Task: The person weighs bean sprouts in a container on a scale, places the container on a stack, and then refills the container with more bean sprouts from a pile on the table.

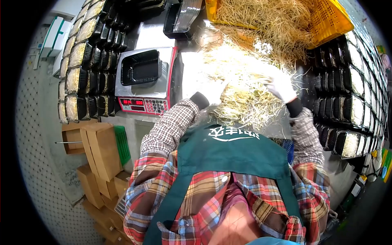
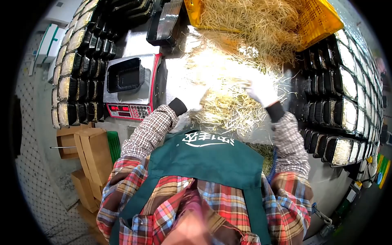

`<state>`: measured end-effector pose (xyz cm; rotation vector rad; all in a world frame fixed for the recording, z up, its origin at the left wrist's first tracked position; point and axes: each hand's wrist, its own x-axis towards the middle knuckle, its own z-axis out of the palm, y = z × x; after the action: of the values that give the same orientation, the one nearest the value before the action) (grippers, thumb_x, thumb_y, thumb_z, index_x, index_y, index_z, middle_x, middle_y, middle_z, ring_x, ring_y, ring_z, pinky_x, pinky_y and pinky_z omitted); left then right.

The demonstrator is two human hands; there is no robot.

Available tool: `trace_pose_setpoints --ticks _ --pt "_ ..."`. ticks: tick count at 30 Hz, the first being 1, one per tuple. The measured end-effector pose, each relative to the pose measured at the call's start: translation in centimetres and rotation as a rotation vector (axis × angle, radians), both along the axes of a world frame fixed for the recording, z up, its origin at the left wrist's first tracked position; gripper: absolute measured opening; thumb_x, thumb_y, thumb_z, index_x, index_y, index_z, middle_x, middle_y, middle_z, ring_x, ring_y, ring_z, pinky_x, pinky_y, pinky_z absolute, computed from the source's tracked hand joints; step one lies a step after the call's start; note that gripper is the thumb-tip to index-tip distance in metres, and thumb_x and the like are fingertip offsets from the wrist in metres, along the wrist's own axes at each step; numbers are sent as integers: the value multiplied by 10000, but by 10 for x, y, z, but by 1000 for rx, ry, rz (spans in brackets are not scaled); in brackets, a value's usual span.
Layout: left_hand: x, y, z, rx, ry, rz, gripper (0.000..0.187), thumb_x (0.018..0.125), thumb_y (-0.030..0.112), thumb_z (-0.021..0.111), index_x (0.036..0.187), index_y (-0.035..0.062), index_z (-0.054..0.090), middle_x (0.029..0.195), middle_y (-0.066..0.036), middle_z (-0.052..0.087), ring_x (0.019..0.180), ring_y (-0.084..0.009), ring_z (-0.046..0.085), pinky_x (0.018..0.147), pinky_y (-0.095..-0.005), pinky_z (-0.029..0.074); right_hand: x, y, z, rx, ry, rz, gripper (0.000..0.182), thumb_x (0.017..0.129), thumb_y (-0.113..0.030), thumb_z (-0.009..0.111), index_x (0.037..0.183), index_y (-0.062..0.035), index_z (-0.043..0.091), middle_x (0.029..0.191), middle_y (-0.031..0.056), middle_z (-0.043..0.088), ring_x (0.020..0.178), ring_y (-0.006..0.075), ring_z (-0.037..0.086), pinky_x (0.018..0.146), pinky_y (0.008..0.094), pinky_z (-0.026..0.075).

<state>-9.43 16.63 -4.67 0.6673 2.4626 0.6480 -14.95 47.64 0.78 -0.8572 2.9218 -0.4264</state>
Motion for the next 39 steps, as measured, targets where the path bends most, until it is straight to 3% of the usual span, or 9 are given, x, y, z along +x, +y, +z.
trace_pose_setpoints --ticks 6,12,13,16,21,25,31,35,39 --pt "56 -53 -5 87 338 262 547 826 268 713 1324 84 583 1251 -193 617 1152 -341 595 973 -410 490 3 -86 -59 -154 -162 250 922 615 -497 850 1338 -32 515 1289 262 554 1175 411 547 1000 471 456" --pt "120 -38 -36 200 -330 403 335 946 312 629 1148 45 627 1134 -91 670 1001 -217 646 856 -327 525 23 -116 -31 -231 25 236 1221 430 -567 910 1421 -33 438 1386 249 483 1294 442 438 1108 522 341" --pt "120 -26 -32 665 -956 851 323 999 340 550 1179 78 608 1111 -39 661 1002 -155 629 839 -315 516 33 -122 -39 -158 -14 221 1233 424 -571 912 1426 -36 432 1395 253 471 1297 451 429 1107 545 330" --pt "121 -8 -61 1172 -1024 1114 294 1024 322 500 1228 129 585 1131 -11 647 1021 -135 613 858 -313 499 88 -140 -45 50 -35 195 1283 398 -589 915 1441 -44 405 1441 281 397 1322 477 384 1111 615 281" --pt "117 -5 -16 884 -856 1095 326 989 230 554 1264 60 591 1153 -65 649 987 -166 604 824 -278 493 87 -153 -57 195 -111 63 1107 538 -396 904 1446 -33 384 1438 298 382 1329 475 370 1128 611 256" --pt "127 -45 -12 722 -724 895 343 999 233 556 1309 104 630 1122 10 701 907 -135 651 810 -294 523 54 -142 -89 -51 -36 107 726 595 -202 756 1259 -6 536 1003 216 607 943 378 577 799 464 472" --pt "131 -119 59 625 -167 864 234 967 156 576 1062 19 740 1023 -92 750 950 -140 686 870 -287 528 59 -135 -76 89 -7 -18 856 566 -255 833 1309 -2 492 1159 233 583 1080 388 563 923 478 456" --pt "97 -196 76 872 309 1080 211 992 112 560 1118 4 691 1008 -87 731 949 -146 676 871 -315 536 82 -152 -58 93 65 -76 1045 560 -275 874 1441 -33 367 1402 256 432 1317 430 400 1122 577 276" --pt "43 -284 106 342 743 1207 446 942 155 650 1347 0 547 1282 -171 630 1135 -257 628 992 -361 480 69 -152 -80 184 -30 -118 1027 559 -246 855 1447 -50 377 1305 242 524 1234 421 487 1081 563 345"
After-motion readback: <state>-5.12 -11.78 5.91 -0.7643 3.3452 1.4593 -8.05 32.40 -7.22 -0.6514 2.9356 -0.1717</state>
